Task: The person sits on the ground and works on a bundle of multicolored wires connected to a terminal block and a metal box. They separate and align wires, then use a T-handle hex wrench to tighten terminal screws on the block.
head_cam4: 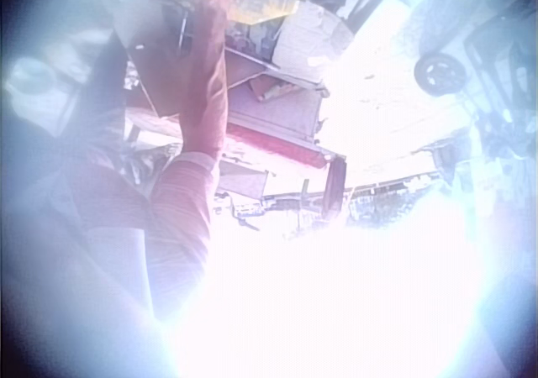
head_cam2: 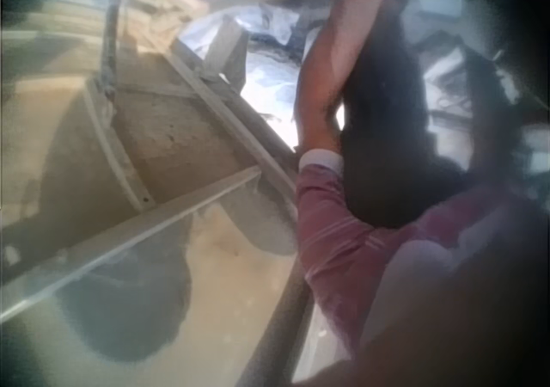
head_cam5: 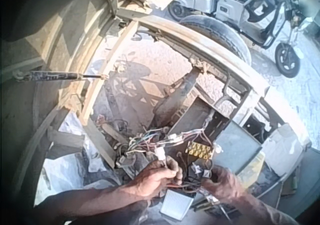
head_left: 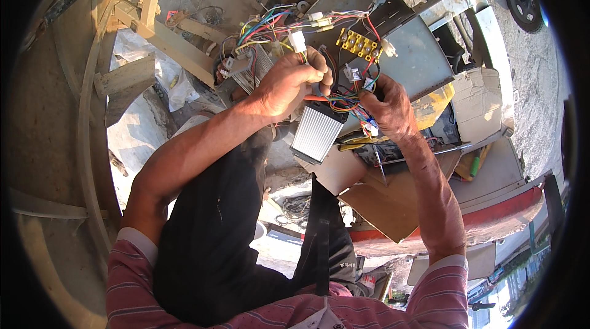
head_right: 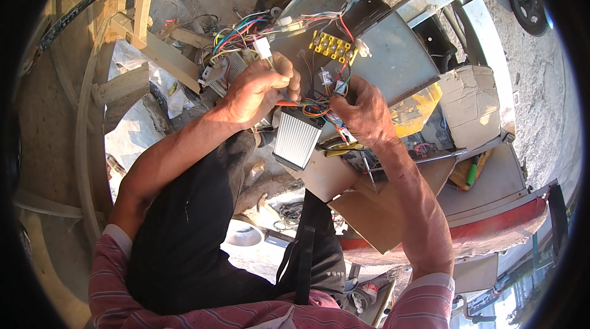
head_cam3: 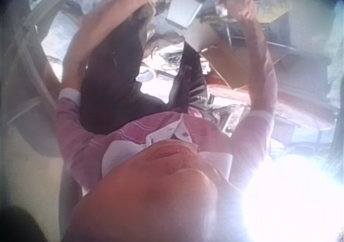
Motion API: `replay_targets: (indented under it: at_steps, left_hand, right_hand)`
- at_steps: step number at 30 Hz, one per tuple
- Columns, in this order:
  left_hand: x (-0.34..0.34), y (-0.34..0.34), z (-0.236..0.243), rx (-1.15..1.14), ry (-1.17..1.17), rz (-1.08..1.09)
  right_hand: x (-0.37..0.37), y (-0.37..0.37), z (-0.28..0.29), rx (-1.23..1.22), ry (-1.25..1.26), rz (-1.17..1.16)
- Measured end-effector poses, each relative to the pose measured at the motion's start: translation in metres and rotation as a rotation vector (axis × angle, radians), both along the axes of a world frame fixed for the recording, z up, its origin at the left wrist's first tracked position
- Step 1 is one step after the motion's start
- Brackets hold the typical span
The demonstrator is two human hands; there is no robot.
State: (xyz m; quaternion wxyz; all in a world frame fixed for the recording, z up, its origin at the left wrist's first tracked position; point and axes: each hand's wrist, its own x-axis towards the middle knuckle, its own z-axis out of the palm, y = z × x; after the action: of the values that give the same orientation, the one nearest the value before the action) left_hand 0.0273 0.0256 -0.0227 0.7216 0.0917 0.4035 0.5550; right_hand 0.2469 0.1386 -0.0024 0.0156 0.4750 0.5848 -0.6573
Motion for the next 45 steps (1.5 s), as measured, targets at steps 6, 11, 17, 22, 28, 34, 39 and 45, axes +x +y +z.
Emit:
replay_targets:
  at_steps: [6, 11, 17, 22, 28, 34, 39, 45]
  left_hand:
    - [0.005, 0.013, 0.006, -0.036, 0.312, -0.228]
    - [0.013, 0.018, 0.012, -0.024, 0.414, -0.377]
    - [0.020, 0.018, 0.009, 0.050, 0.487, -0.324]
    - [0.022, 0.019, 0.012, 0.050, 0.597, -0.390]
    - [0.027, 0.022, 0.015, 0.003, 0.550, -0.383]
    - [0.021, 0.027, 0.009, 0.007, 0.539, -0.213]
    - [0.020, 0.028, 0.001, -0.104, 0.629, -0.166]
    - [0.018, 0.027, -0.004, -0.145, 0.437, -0.153]
  right_hand:
    - [0.000, -0.002, -0.006, 0.014, 0.037, 0.037]
    - [0.003, -0.005, -0.014, 0.080, 0.031, 0.088]
    - [0.006, -0.008, -0.017, 0.148, 0.002, 0.108]
    - [0.003, -0.011, -0.015, 0.164, -0.016, 0.088]
    - [0.000, -0.013, -0.006, 0.237, 0.002, 0.096]
    - [-0.003, -0.016, 0.004, 0.195, -0.155, 0.080]
    - [0.000, -0.023, 0.006, 0.180, -0.121, 0.020]
    - [0.002, -0.024, 0.002, 0.088, -0.074, -0.037]
